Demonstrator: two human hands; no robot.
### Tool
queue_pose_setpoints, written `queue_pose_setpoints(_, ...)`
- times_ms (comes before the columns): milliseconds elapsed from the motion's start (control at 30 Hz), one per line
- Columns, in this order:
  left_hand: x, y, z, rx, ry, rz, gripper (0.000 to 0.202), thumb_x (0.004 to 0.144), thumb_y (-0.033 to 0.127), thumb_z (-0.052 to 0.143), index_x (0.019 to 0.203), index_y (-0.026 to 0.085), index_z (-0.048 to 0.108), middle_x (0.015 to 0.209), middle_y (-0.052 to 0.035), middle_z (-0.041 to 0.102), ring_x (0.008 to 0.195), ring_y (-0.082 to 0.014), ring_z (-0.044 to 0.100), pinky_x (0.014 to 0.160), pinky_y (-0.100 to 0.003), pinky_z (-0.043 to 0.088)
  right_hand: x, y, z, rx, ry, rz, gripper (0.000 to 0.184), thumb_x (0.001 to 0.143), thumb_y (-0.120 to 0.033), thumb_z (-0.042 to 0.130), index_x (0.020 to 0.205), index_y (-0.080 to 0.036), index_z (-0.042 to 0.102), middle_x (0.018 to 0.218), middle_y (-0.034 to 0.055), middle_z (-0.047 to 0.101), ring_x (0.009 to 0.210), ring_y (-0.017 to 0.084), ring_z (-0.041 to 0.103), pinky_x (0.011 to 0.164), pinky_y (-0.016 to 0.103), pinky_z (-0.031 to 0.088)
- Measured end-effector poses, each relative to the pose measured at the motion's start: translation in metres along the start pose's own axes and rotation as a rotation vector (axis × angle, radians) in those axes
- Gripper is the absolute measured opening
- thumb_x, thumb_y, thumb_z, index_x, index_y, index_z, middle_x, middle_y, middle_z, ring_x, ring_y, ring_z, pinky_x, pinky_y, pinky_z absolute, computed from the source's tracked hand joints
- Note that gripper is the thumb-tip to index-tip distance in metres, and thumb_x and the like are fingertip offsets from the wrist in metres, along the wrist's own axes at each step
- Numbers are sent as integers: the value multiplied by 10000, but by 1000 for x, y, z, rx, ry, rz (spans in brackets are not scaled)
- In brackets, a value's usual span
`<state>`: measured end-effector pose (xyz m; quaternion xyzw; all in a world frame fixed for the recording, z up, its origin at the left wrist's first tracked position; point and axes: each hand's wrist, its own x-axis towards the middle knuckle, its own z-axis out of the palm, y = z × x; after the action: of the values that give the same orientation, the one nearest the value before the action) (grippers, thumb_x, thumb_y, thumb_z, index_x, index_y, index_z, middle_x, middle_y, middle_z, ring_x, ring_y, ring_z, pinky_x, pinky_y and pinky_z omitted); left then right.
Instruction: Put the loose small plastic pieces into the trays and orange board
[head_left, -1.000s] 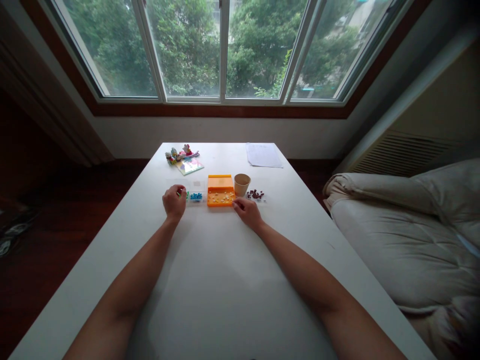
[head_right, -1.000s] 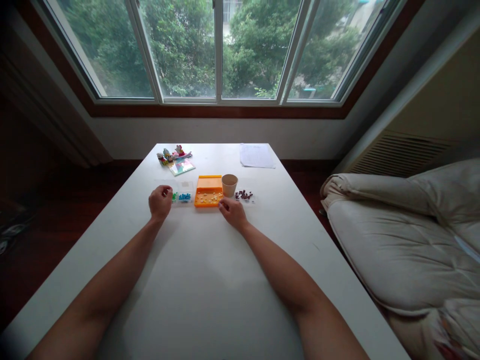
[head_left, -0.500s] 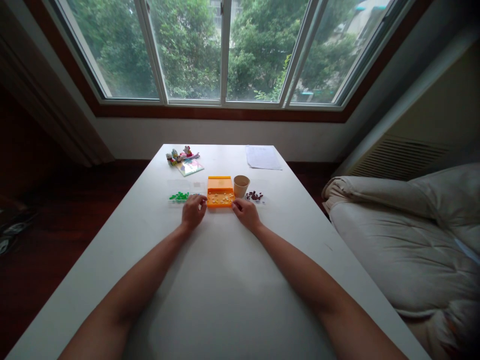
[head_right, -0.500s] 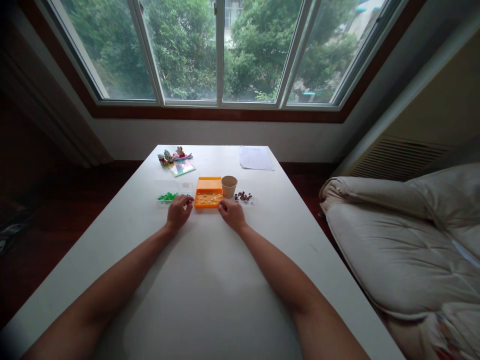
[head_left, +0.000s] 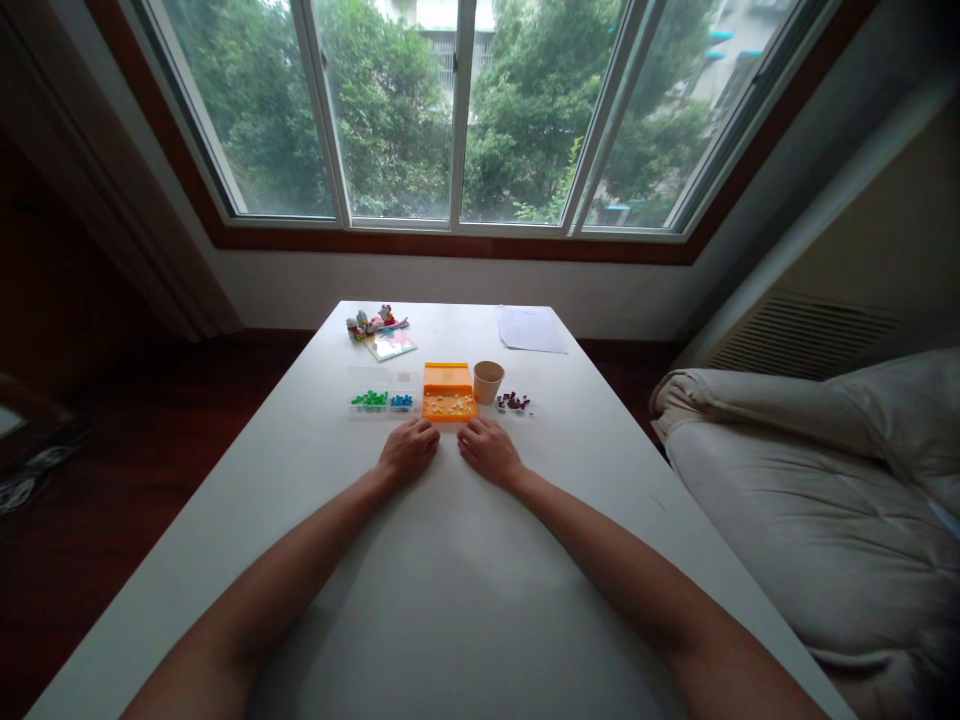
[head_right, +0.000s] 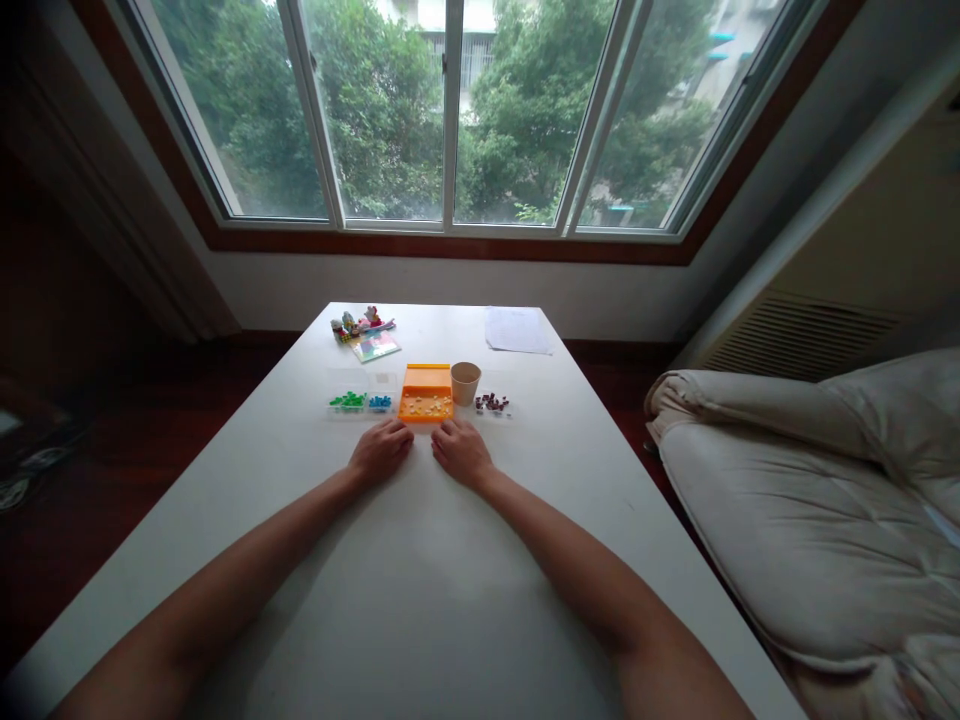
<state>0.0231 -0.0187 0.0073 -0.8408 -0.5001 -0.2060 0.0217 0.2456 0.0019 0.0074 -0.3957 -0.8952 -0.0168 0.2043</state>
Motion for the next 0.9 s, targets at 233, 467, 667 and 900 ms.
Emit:
queue_pose_setpoints(233, -4, 0, 0, 18, -66, -51, 306, 911, 301, 548, 1206, 236, 603, 1266, -100, 574, 1182, -269, 505, 1052, -438, 407, -26, -11, -3, -8, -92, 136, 432, 960, -464, 527, 1333, -247, 561, 1431, 116, 495, 1322, 285, 425, 1113, 445, 323)
queue_pose_setpoints(467, -16, 0, 13, 27, -197, -74, 564, 976, 466, 414, 1487, 227, 402, 1565, -123, 359, 1435, -302, 319, 1194, -481, 227, -24, -5, 5, -18, -211, 161, 598, 990, -571, 389, 1505, -267, 404, 1605, 99, 307, 1483, 294, 252, 1201, 495, 191)
queue_pose_setpoints(667, -24, -3, 8, 16, -309, -43, 710, 970, 638, 300, 1574, 268, 254, 1655, -101, 182, 1526, -313, 132, 1218, -535, 103, -26, -5, 7, -17, -304, 96, 723, 974, -660, 322, 1580, -271, 256, 1662, 88, 126, 1528, 313, 119, 1222, 524, 110)
queue_pose_setpoints(900, -27, -5, -4, 8, -392, 19, 838, 900, 759, 320, 1592, 312, 165, 1672, -89, 60, 1528, -360, 69, 1171, -669, 25, -28, -2, -1, 18, -365, -34, 835, 926, -753, 304, 1601, -284, 155, 1666, 81, 53, 1531, 326, 86, 1224, 545, 76)
